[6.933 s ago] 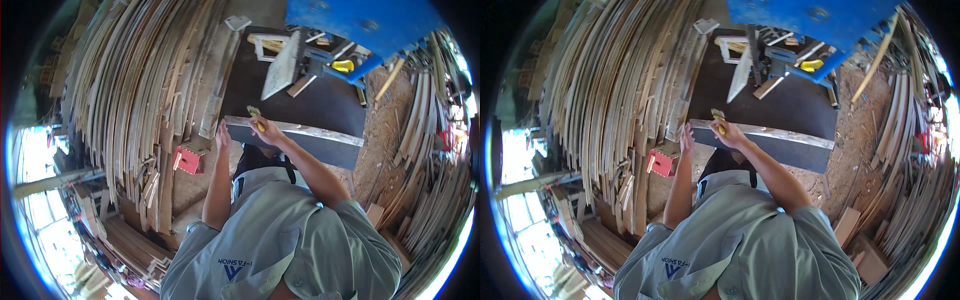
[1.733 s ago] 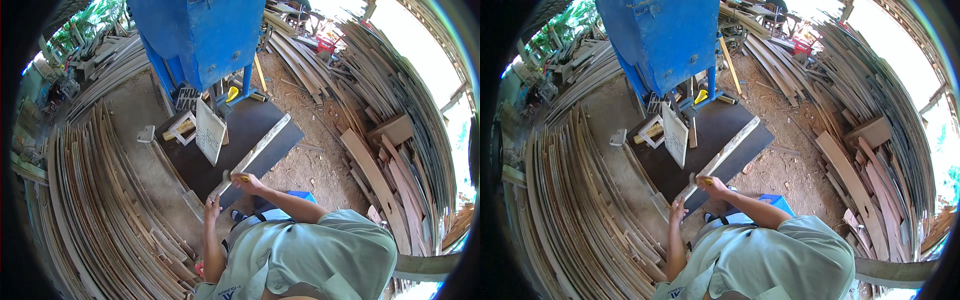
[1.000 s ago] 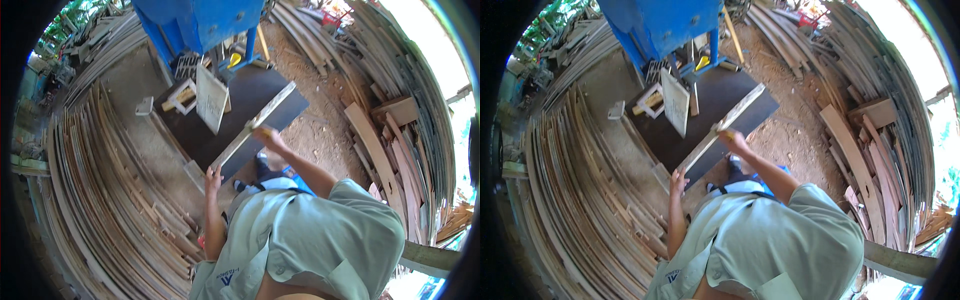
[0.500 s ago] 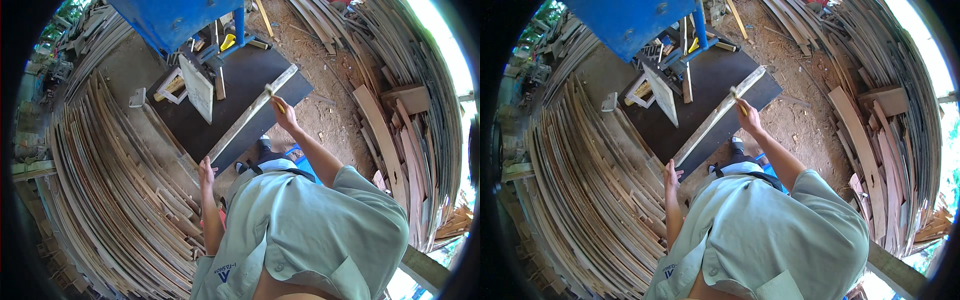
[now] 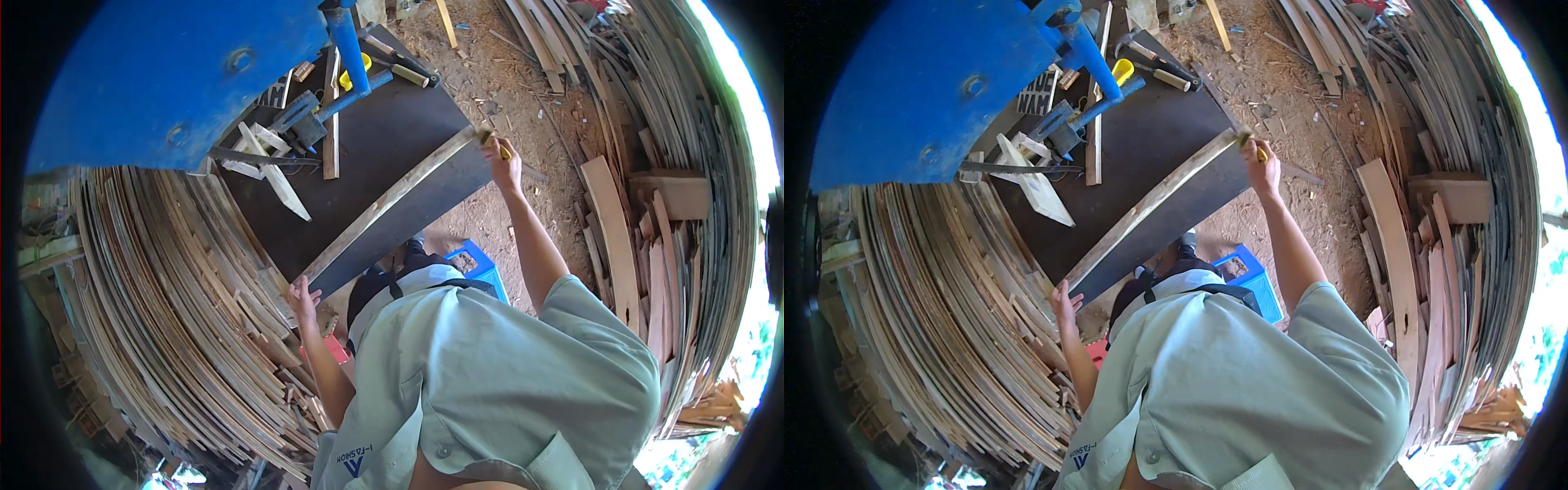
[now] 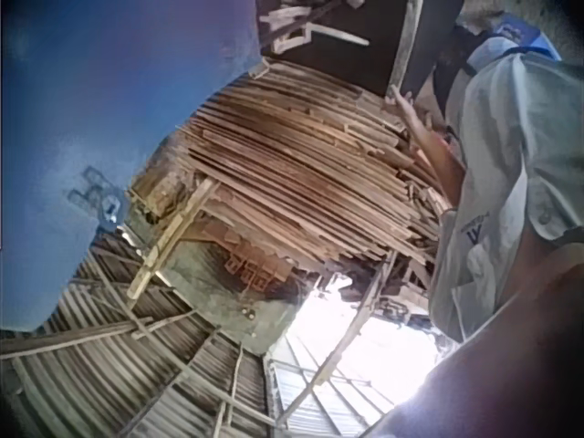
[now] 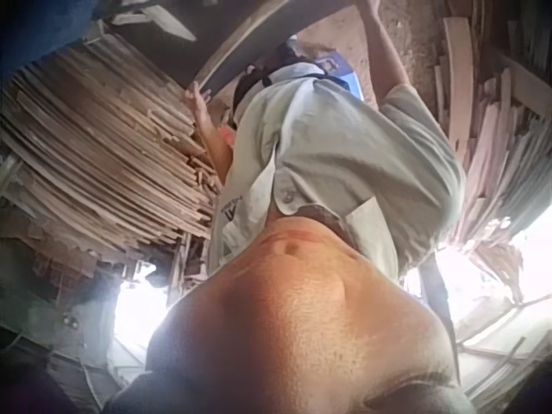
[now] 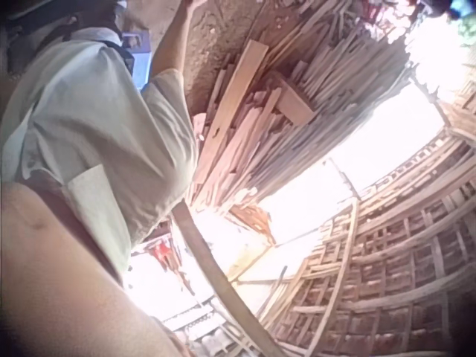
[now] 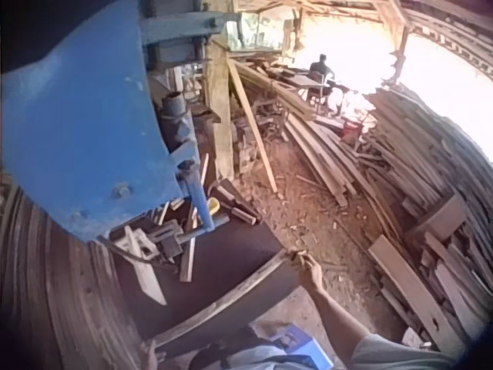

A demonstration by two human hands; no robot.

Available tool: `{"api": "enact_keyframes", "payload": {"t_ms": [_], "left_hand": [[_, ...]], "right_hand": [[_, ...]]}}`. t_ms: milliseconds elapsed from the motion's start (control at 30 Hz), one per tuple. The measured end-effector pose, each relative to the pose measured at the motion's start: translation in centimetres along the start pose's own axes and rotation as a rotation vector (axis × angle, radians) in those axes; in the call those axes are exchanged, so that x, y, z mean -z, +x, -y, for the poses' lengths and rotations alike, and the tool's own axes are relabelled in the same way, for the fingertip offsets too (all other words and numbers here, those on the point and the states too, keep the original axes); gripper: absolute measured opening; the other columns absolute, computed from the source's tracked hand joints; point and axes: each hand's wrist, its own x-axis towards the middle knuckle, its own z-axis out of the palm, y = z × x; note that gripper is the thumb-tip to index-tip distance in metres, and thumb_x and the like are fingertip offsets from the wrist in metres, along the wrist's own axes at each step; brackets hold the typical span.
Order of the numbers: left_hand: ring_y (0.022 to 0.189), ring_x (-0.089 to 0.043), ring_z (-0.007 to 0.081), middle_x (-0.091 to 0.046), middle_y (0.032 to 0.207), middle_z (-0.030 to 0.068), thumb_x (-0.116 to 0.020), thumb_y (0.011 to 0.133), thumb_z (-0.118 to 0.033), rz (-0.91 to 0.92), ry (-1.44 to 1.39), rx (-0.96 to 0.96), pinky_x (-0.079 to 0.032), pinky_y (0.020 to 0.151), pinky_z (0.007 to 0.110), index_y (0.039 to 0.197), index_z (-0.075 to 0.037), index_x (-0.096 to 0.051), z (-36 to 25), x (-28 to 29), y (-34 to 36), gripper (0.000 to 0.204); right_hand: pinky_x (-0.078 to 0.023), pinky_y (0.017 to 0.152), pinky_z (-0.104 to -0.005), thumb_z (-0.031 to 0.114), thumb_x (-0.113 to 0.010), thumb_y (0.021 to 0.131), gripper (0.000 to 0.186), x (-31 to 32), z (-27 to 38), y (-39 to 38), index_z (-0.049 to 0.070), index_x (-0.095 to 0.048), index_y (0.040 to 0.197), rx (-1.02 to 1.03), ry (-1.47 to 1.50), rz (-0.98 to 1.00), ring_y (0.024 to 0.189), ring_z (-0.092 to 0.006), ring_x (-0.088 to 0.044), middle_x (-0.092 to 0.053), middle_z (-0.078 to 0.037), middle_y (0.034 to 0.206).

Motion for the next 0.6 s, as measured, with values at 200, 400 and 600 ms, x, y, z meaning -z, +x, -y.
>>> {"api": "enact_keyframes", "payload": {"t_ms": [200,400,600], "left_hand": [[0.080,-0.069,0.0228,-0.049,0.138,0.0182,-0.071,0.086,-0.046,-0.212,-0.184,0.135,-0.053,0.068,0.029,0.154,-0.009,-0.019,-0.8,-3.6,-2.0,0.094],[0.080,-0.070,0.0228,-0.051,0.135,0.0186,-0.072,0.084,-0.048,-0.200,-0.181,0.088,-0.054,0.063,0.028,0.154,-0.009,-0.018,-1.0,-3.1,-1.3,0.096],[0.075,-0.070,0.0217,-0.051,0.137,0.0165,-0.072,0.084,-0.049,-0.206,-0.174,0.085,-0.053,0.061,0.027,0.154,-0.009,-0.020,0.9,-2.3,0.1,0.096]], "right_hand": [[-0.053,0.060,-0.0311,0.031,-0.048,0.102,0.032,-1.1,0.6,2.2,0.006,-0.068,0.104,-0.160,-0.002,0.320,0.067,-0.0186,-0.070,-0.071,-0.010,0.070],[-0.053,0.065,-0.0338,0.036,-0.048,0.101,0.034,0.3,-0.9,2.6,0.008,-0.067,0.096,-0.118,-0.074,0.489,0.071,-0.0208,-0.071,-0.072,-0.006,0.069],[-0.052,0.061,-0.0294,0.035,-0.046,0.103,0.039,-0.7,1.8,2.2,0.003,-0.067,0.096,0.148,-0.073,0.050,0.064,-0.0157,-0.068,-0.070,-0.007,0.067]]}}
